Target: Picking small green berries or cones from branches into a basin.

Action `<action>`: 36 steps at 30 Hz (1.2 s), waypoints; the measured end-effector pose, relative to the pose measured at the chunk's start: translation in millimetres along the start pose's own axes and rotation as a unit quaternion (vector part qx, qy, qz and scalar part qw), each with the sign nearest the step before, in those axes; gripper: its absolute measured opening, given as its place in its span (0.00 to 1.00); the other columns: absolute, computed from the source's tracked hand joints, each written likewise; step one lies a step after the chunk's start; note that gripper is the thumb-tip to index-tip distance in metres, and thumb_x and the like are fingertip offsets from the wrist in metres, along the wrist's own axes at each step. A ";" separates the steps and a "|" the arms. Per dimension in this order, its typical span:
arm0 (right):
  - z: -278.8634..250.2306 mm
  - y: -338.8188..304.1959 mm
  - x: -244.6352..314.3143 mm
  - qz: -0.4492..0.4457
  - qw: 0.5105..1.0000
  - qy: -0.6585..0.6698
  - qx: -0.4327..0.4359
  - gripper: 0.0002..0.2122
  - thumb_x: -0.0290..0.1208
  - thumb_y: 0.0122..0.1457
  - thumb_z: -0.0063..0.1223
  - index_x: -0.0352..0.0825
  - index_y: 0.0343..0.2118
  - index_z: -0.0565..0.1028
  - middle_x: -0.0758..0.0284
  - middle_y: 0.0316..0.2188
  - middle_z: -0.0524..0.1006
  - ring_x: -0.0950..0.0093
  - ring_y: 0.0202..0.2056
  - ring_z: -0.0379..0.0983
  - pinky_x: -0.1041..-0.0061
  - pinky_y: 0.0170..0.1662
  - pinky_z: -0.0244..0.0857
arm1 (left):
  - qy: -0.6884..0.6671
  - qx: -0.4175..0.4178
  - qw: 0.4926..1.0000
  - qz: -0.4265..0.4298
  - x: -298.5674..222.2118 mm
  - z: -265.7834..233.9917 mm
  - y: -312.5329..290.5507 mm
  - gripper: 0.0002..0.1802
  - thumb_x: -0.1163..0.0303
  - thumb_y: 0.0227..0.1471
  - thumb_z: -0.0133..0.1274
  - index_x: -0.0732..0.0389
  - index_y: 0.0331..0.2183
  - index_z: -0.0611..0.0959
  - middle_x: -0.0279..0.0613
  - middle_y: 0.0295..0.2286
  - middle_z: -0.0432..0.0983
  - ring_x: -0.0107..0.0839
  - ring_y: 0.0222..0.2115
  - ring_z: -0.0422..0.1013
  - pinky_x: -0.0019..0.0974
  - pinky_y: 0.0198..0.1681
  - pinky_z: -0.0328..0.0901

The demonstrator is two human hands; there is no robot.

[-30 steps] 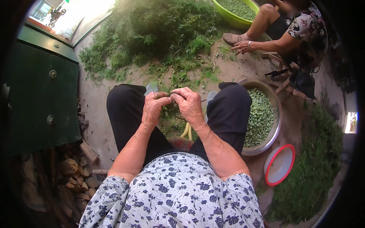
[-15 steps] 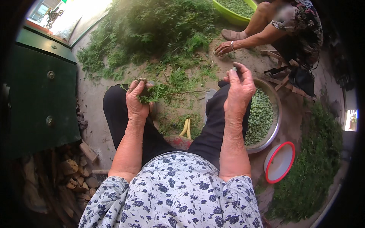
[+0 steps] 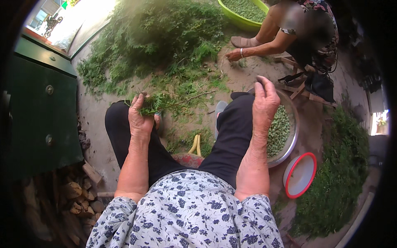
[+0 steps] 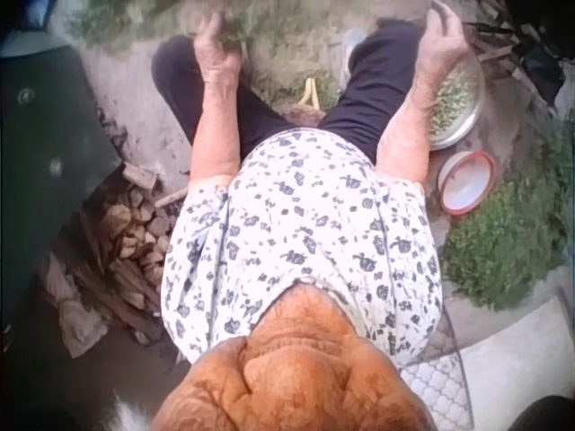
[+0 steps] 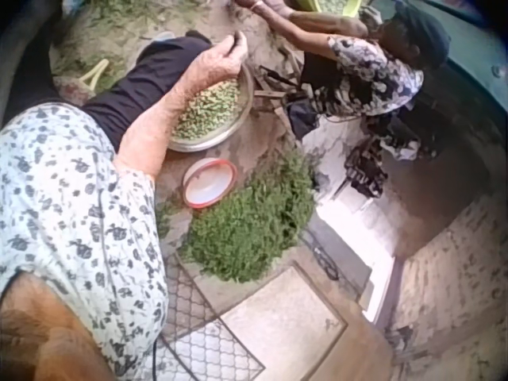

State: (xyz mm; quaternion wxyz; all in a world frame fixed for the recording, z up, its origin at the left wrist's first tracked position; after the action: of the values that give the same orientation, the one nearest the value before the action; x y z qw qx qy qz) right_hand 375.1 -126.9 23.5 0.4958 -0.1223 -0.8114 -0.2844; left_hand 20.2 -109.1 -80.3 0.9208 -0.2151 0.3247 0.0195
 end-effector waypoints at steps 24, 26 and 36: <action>99.7 -49.1 0.4 -0.035 0.929 -0.134 0.344 0.09 0.30 0.51 0.49 0.28 0.28 0.74 0.57 0.22 0.74 0.67 0.24 0.71 0.73 0.30 0.63 | -0.040 0.033 0.998 0.048 -83.6 4.4 7.7 0.11 0.65 0.52 0.47 0.56 0.39 0.72 0.40 0.37 0.74 0.31 0.39 0.69 0.37 0.43 0.60; 102.4 -47.4 0.6 -0.030 0.931 -0.106 0.349 0.09 0.30 0.51 0.48 0.28 0.28 0.74 0.60 0.21 0.74 0.69 0.23 0.70 0.74 0.28 0.62 | -0.003 0.024 0.998 0.064 -98.5 5.0 13.5 0.11 0.64 0.51 0.48 0.56 0.38 0.73 0.39 0.37 0.74 0.31 0.39 0.70 0.37 0.44 0.60; 108.8 -56.8 -19.9 0.280 0.875 0.130 0.372 0.10 0.34 0.56 0.47 0.33 0.23 0.73 0.76 0.13 0.63 0.87 0.12 0.55 0.88 0.14 0.46 | 0.088 -0.005 0.994 0.071 -128.3 -5.4 48.8 0.08 0.67 0.52 0.48 0.58 0.35 0.76 0.37 0.31 0.77 0.26 0.29 0.72 0.31 0.36 0.64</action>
State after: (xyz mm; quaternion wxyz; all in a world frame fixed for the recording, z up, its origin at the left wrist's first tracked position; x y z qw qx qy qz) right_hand 277.4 -107.7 -50.9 0.6647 -0.1124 -0.7174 0.1757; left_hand -92.7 -53.7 -25.0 0.8838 -0.1974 0.4188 0.0673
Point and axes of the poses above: each hand's wrist, its own y-axis towards the middle knuckle, its own z-axis out of the palm, x = y × z, the point moved 6 cm from there along y, towards the middle knuckle
